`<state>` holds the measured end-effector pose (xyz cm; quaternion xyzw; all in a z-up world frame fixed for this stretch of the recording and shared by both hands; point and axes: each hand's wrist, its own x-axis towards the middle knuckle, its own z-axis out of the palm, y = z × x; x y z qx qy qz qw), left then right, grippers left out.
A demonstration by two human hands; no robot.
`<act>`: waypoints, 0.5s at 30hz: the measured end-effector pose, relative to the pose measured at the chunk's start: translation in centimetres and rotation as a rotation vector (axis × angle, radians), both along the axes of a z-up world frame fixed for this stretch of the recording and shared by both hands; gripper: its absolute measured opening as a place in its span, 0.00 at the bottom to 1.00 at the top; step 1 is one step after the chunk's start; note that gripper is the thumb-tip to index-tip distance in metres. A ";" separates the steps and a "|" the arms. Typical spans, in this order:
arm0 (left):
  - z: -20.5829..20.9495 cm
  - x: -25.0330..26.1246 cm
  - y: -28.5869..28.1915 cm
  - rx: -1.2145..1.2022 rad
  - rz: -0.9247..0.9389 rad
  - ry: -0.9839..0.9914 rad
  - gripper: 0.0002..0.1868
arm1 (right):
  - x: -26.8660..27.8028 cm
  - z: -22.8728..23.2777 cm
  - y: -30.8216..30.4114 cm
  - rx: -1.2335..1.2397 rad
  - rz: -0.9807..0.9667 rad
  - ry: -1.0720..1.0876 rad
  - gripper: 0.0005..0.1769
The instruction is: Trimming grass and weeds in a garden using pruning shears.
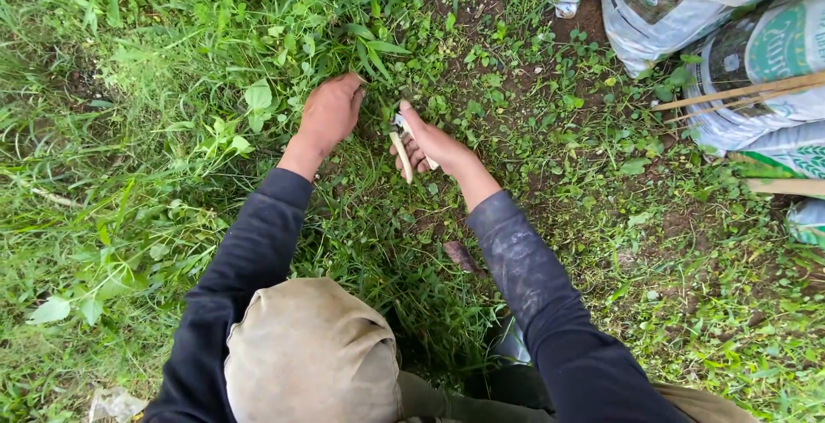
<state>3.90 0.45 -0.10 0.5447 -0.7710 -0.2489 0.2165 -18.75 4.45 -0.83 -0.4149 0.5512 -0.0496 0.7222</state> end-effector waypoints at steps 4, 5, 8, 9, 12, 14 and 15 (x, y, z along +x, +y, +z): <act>-0.1 0.0 -0.7 -0.002 -0.038 -0.023 0.07 | 2.6 -2.3 -1.0 0.008 -0.148 -0.018 0.52; -0.3 -0.1 -0.7 -0.017 -0.067 -0.037 0.07 | 3.2 -2.6 -1.2 -0.008 -0.206 0.014 0.52; -0.2 0.3 -1.2 -0.059 -0.130 -0.036 0.09 | 4.4 -4.8 -0.7 -0.096 -0.351 0.097 0.50; -0.1 0.6 -1.2 -0.071 -0.158 -0.022 0.10 | 4.8 -5.8 0.0 -0.154 -0.432 0.148 0.50; 1.7 1.2 -1.9 0.046 -0.073 -0.105 0.09 | 5.2 -5.5 2.2 -0.117 -0.431 0.142 0.51; 2.5 1.2 -2.0 0.099 -0.016 -0.214 0.11 | 5.1 -4.1 3.4 -0.116 -0.464 -0.012 0.50; 2.8 1.0 -2.2 0.153 0.042 -0.320 0.13 | 4.9 -3.4 4.0 -0.114 -0.494 -0.164 0.50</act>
